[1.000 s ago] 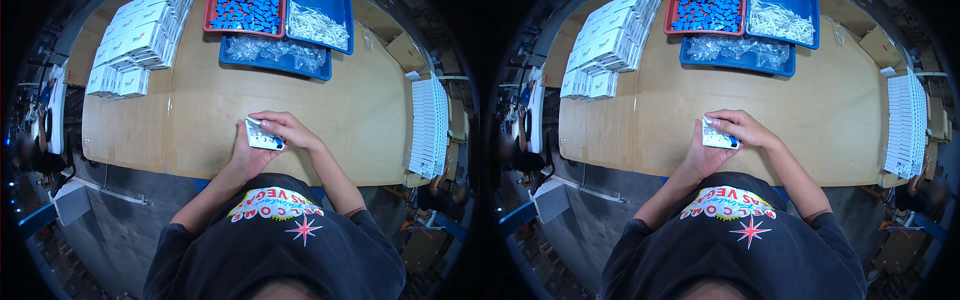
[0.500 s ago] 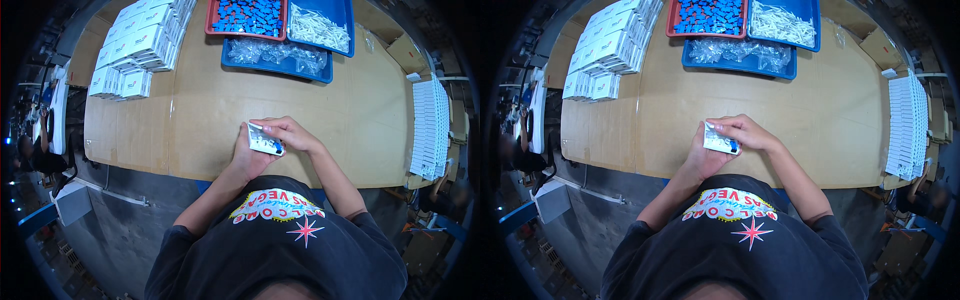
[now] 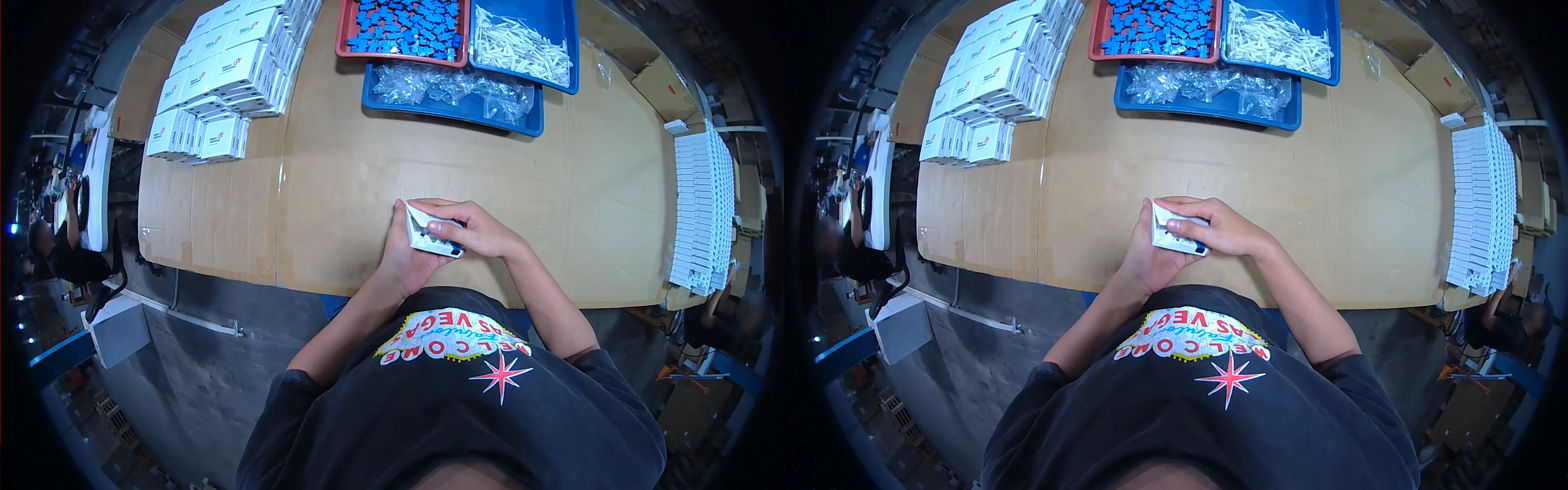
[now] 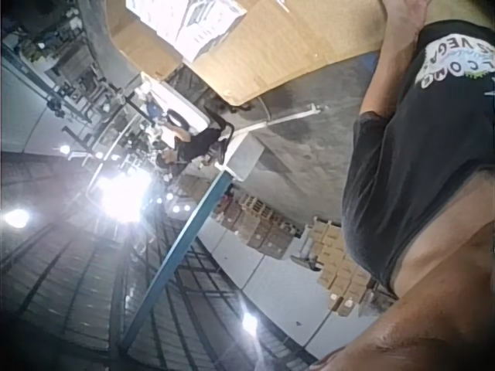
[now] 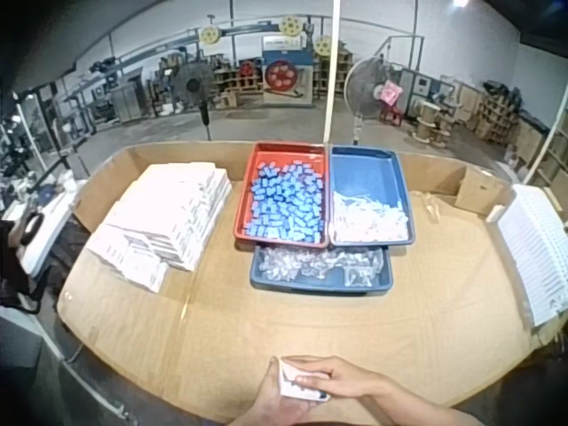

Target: The recorder is assembling small blue components into white product boxes and placing them in stacks.

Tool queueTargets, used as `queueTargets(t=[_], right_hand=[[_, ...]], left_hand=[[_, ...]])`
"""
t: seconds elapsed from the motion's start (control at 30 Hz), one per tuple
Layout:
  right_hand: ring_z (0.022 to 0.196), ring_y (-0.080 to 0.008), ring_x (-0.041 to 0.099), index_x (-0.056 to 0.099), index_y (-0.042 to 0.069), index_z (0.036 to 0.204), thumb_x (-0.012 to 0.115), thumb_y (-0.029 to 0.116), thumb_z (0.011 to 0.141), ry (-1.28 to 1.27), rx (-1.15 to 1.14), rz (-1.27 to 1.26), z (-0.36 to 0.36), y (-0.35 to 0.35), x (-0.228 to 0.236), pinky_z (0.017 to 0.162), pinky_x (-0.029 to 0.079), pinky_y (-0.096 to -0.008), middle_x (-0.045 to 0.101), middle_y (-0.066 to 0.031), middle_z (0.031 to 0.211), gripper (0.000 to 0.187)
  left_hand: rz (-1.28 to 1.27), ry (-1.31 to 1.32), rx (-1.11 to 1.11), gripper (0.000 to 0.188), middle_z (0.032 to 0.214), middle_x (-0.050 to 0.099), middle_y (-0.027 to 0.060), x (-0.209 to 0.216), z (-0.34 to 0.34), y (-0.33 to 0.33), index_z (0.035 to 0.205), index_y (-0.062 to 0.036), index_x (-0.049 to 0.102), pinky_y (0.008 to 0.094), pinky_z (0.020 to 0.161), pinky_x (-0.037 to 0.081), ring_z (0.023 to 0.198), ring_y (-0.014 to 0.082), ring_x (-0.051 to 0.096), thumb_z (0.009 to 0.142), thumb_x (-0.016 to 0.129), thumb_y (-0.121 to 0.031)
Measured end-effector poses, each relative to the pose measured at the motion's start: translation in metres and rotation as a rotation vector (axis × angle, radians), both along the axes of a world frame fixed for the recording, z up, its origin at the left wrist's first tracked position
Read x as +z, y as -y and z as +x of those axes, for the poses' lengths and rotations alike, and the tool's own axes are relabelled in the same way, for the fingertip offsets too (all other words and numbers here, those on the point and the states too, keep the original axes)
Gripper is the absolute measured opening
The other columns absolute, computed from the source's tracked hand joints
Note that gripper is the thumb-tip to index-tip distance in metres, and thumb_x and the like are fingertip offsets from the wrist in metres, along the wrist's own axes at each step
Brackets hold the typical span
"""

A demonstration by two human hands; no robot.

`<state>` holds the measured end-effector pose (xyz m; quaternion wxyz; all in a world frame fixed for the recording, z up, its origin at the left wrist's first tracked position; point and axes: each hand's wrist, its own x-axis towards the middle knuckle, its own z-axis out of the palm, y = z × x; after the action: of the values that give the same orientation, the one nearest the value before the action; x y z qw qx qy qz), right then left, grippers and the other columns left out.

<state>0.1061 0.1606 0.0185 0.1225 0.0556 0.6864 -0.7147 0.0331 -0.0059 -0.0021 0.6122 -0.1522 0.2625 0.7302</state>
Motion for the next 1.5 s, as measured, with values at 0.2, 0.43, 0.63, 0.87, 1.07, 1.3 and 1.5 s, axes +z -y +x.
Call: queueTargets(t=[0.2, 0.43, 0.63, 0.87, 1.07, 1.3, 1.5], right_hand=[[0.152, -0.0341, 0.041, 0.051, 0.009, 0.156, 0.068, 0.025, 0.101, -0.143, 0.048, 0.155, 0.007, 0.001, 0.016, 0.123, 0.034, -0.0421, 0.044, -0.0183, 0.164, 0.059], [0.157, -0.0395, 0.032, 0.05, 0.014, 0.157, 0.074, 0.03, 0.096, -0.293, 0.102, 0.335, 0.01, 0.001, 0.023, 0.126, 0.029, -0.0487, 0.035, -0.0178, 0.169, 0.068], [0.16, -0.0393, 0.022, 0.046, 0.016, 0.16, 0.077, 0.035, 0.091, -0.359, 0.107, 0.389, 0.013, 0.002, 0.016, 0.13, 0.019, -0.053, 0.031, -0.0152, 0.171, 0.078], [0.161, -0.0345, 0.021, 0.048, 0.023, 0.159, 0.08, 0.04, 0.087, -0.351, 0.131, 0.546, 0.013, -0.004, 0.04, 0.127, 0.008, -0.0671, 0.032, -0.0032, 0.172, 0.081], [0.16, -0.0356, 0.024, 0.052, 0.02, 0.156, 0.076, 0.034, 0.093, -0.42, 0.054, 0.471, 0.016, -0.002, 0.043, 0.127, 0.009, -0.0664, 0.039, -0.0029, 0.169, 0.069], [0.145, -0.0272, 0.049, 0.057, -0.001, 0.147, 0.064, 0.008, 0.104, -0.465, -0.582, 0.013, 0.017, 0.015, 0.041, 0.117, 0.043, -0.0367, 0.052, -0.0213, 0.156, 0.044], [0.12, -0.0174, 0.065, 0.062, -0.003, 0.139, 0.067, 0.013, 0.104, -0.117, -0.597, -0.162, 0.027, -0.004, 0.025, 0.1, 0.053, -0.0304, 0.069, -0.012, 0.132, 0.038]], left_hand=[[-0.036, -0.046, 0.027, 0.073, 0.138, 0.059, 0.0132, 0.016, 0.002, 0.0, 0.148, -0.0157, 0.047, 0.0555, 0.106, 0.052, 0.129, 0.0304, 0.061, 0.108, 0.021, -0.071], [-0.114, -0.16, 0.055, 0.076, 0.136, 0.06, 0.0135, 0.028, 0.006, -0.004, 0.149, -0.0121, 0.045, 0.0451, 0.105, 0.054, 0.126, 0.0277, 0.063, 0.108, 0.02, -0.071], [-0.098, -0.211, 0.076, 0.078, 0.14, 0.058, 0.0146, 0.03, 0.006, -0.003, 0.153, -0.0098, 0.04, 0.0453, 0.108, 0.053, 0.131, 0.0281, 0.061, 0.108, 0.017, -0.07], [-0.009, -0.255, 0.024, 0.072, 0.143, 0.056, 0.0145, 0.043, -0.005, 0.004, 0.152, -0.0091, 0.041, 0.0451, 0.109, 0.051, 0.132, 0.0262, 0.059, 0.111, 0.019, -0.064], [-0.002, -0.333, -0.024, 0.049, 0.14, 0.058, 0.0114, 0.049, -0.006, 0.014, 0.151, -0.008, 0.041, 0.04, 0.104, 0.053, 0.127, 0.0209, 0.062, 0.115, 0.041, -0.041], [0.054, -0.606, -0.04, 0.046, 0.146, 0.058, 0.0119, 0.069, -0.016, 0.009, 0.152, -0.0011, 0.049, 0.034, 0.106, 0.051, 0.127, 0.0173, 0.061, 0.113, 0.051, -0.026], [0.086, -0.909, 0.001, 0.057, 0.148, 0.058, 0.0109, 0.066, -0.017, 0.01, 0.159, 0.0021, 0.04, 0.0319, 0.109, 0.047, 0.13, 0.0152, 0.058, 0.112, 0.054, -0.028]])
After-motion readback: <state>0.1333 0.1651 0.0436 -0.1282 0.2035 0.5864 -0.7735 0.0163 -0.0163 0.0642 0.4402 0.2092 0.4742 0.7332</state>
